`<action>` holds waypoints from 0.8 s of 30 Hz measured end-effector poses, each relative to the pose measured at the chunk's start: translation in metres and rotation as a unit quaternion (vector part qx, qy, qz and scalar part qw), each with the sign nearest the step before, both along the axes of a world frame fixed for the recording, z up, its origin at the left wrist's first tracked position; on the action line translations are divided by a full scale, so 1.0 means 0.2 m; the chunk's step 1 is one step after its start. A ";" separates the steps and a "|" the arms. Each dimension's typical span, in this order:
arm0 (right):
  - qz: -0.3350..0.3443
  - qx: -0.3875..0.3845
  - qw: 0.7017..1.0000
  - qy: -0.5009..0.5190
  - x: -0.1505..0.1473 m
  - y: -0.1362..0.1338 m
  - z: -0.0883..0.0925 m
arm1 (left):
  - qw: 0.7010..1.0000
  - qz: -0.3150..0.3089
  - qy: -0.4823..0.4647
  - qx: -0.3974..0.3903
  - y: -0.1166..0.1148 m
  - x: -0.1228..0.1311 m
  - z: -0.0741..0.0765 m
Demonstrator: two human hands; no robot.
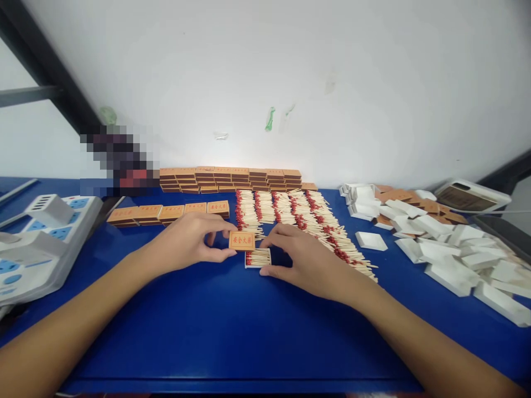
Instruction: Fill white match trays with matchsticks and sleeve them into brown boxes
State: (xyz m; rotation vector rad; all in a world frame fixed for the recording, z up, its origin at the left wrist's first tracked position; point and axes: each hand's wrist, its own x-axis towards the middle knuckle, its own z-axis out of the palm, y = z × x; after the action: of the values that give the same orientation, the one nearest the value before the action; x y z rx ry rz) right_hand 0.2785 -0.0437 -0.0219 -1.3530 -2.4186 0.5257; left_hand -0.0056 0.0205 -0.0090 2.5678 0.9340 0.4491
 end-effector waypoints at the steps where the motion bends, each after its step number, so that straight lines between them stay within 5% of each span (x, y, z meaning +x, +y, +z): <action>1: 0.002 -0.002 1.000 -0.004 0.01 0.01 0.00 | 1.000 0.002 -0.002 -0.009 0.01 0.00 0.00; 10: -0.009 -0.016 0.999 0.029 0.12 0.07 0.05 | 0.997 0.024 -0.033 -0.073 0.03 -0.01 -0.01; 24: -0.038 0.004 0.995 0.096 0.09 0.06 0.06 | 0.987 0.030 -0.101 -0.124 0.02 0.02 0.00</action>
State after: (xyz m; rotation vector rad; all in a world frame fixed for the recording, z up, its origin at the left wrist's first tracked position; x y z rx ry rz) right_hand 0.2974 -0.0325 -0.0091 -1.3208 -2.2042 0.5963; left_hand -0.0023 0.0238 -0.0095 2.2303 0.9311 0.5613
